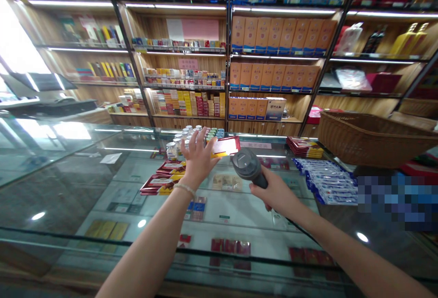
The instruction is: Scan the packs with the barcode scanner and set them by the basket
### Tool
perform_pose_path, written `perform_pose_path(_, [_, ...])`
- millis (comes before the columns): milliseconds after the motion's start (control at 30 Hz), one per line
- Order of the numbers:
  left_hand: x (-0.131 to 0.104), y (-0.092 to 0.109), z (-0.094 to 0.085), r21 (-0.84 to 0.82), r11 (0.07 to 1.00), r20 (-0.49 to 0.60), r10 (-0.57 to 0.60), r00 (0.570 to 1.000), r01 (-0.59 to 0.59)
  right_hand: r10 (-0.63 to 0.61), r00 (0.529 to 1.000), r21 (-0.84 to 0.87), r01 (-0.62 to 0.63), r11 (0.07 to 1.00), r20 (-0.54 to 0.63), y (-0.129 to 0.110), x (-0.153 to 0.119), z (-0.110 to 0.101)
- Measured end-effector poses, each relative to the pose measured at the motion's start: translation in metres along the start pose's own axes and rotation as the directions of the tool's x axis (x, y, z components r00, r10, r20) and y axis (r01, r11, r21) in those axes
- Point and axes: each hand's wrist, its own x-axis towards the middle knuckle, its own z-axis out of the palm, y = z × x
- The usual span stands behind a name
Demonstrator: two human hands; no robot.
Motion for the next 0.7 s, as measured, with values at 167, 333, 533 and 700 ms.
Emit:
perform_pose_path(167, [0.001,0.001,0.0,0.015,1.0,0.005,-0.002,1.0,0.002,-0.045,0.999,-0.053,0.044,0.998,-0.014,0.0,-0.001,-0.003])
perform_pose_path(333, [0.0,0.0,0.001,-0.001,1.0,-0.005,-0.002,1.0,0.002,-0.167,0.985,-0.27,0.151,0.951,-0.038,-0.001,-0.001,-0.016])
perform_pose_path(533, [0.0,0.001,0.001,-0.008,1.0,0.002,-0.011,1.0,0.011,-0.208,0.977,-0.724,0.114,0.68,-0.041,0.001,0.005,-0.031])
perform_pose_path(700, [0.0,0.002,-0.001,-0.007,1.0,0.01,-0.014,1.0,0.014,-0.258,0.966,-0.799,0.147,0.583,-0.01,0.019,0.012,-0.027])
